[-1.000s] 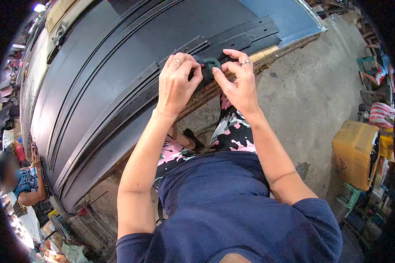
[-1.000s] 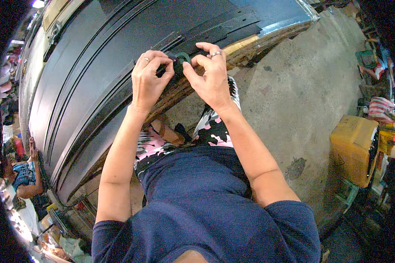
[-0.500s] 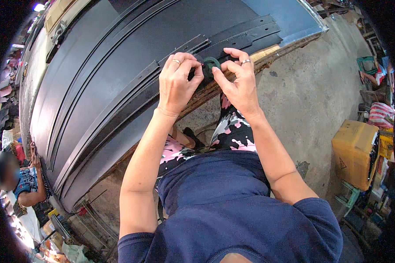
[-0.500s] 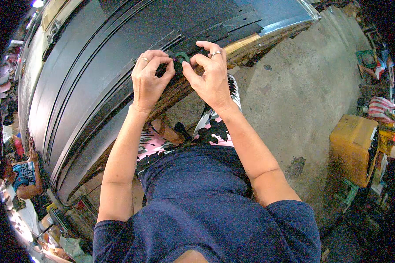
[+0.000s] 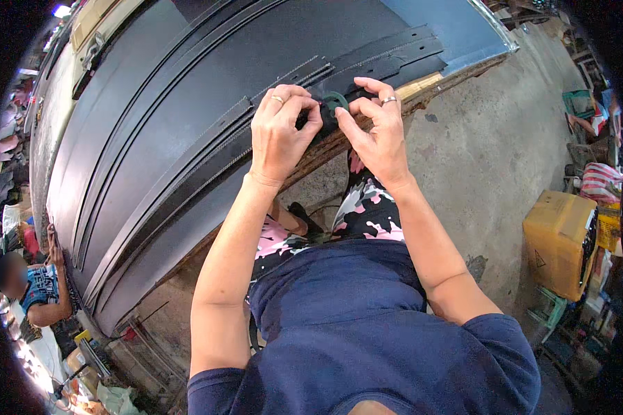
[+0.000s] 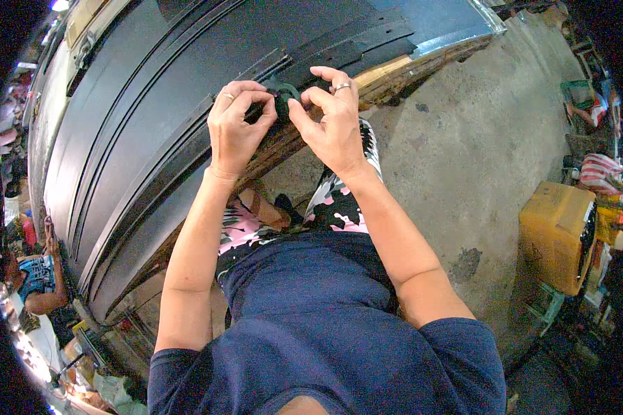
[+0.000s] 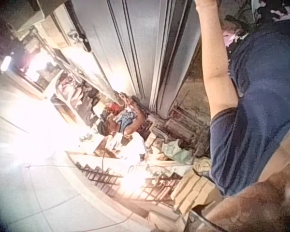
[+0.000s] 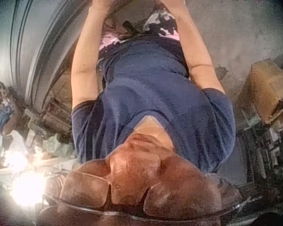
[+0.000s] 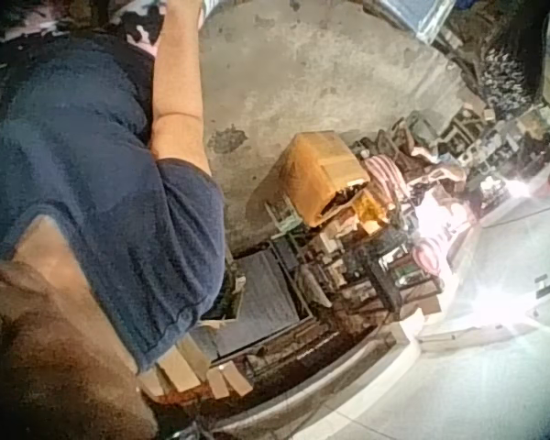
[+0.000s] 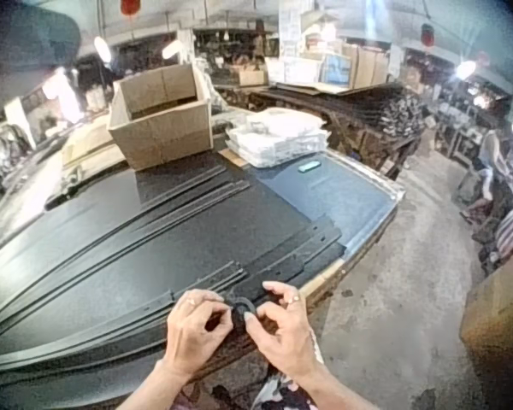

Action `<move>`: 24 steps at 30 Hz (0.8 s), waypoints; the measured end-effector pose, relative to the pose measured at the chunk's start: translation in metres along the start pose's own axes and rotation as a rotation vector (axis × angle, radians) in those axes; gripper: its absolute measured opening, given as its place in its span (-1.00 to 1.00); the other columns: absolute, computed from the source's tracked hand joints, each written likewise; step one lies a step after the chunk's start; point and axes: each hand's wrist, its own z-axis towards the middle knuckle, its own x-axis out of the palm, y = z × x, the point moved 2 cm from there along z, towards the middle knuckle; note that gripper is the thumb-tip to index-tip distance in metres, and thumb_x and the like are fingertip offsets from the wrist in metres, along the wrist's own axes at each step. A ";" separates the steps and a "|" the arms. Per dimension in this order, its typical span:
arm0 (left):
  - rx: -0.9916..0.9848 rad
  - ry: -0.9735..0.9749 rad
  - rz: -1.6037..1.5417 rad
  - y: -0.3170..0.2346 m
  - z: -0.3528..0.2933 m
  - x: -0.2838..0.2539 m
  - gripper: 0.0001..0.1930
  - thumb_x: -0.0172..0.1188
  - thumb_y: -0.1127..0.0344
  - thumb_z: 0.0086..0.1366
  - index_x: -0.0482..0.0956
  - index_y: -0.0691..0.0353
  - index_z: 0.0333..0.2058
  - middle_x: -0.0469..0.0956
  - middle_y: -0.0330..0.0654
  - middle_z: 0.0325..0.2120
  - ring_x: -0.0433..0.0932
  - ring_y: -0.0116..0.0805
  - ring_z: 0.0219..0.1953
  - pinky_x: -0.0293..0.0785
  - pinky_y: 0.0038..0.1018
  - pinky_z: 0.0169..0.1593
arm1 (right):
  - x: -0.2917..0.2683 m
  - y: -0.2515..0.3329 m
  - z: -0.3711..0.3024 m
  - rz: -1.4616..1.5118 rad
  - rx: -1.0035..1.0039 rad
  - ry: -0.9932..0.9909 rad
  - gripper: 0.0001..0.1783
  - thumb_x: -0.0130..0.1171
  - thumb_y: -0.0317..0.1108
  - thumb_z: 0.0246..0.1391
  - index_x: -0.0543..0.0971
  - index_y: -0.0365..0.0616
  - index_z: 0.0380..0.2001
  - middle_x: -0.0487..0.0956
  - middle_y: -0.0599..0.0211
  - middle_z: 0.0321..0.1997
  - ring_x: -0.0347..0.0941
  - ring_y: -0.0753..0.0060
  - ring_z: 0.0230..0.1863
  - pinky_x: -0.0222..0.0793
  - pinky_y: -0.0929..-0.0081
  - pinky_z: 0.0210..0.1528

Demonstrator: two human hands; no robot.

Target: The recorder is assembling black leather strips, applying a small green rubber component to specific points on the strips.

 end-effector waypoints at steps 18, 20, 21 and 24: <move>-0.020 0.018 -0.022 0.001 0.000 -0.001 -0.85 0.36 0.51 -0.07 0.59 0.22 -0.47 0.59 -0.16 -0.36 0.58 -0.20 -0.27 0.50 -0.38 -0.18 | -0.004 -0.002 -0.002 0.006 -0.048 0.015 -0.86 0.34 -0.38 -0.08 0.58 -0.18 -0.51 0.43 0.08 0.09 0.31 0.05 0.08 0.25 0.26 0.07; -0.032 0.024 -0.027 0.002 0.000 -0.002 -0.85 0.36 0.51 -0.06 0.59 0.21 -0.47 0.59 -0.17 -0.36 0.59 -0.20 -0.27 0.50 -0.38 -0.17 | -0.004 -0.003 -0.003 0.054 -0.005 0.013 -0.86 0.34 -0.38 -0.08 0.58 -0.19 -0.51 0.44 0.08 0.09 0.31 0.07 0.07 0.25 0.28 0.05; -0.037 0.019 -0.023 0.002 -0.001 -0.002 -0.86 0.36 0.50 -0.06 0.59 0.21 -0.47 0.60 -0.18 -0.35 0.59 -0.21 -0.27 0.50 -0.39 -0.17 | -0.004 -0.005 -0.003 0.101 0.039 0.011 -0.86 0.34 -0.37 -0.08 0.59 -0.19 -0.51 0.44 0.09 0.09 0.32 0.09 0.06 0.25 0.29 0.03; -0.062 0.013 -0.027 0.001 0.000 -0.003 -0.86 0.36 0.50 -0.06 0.60 0.21 -0.47 0.60 -0.19 -0.34 0.60 -0.22 -0.27 0.51 -0.40 -0.17 | -0.003 -0.004 -0.002 0.048 -0.011 0.007 -0.86 0.35 -0.37 -0.08 0.59 -0.19 -0.51 0.45 0.10 0.08 0.33 0.12 0.03 0.26 0.33 -0.01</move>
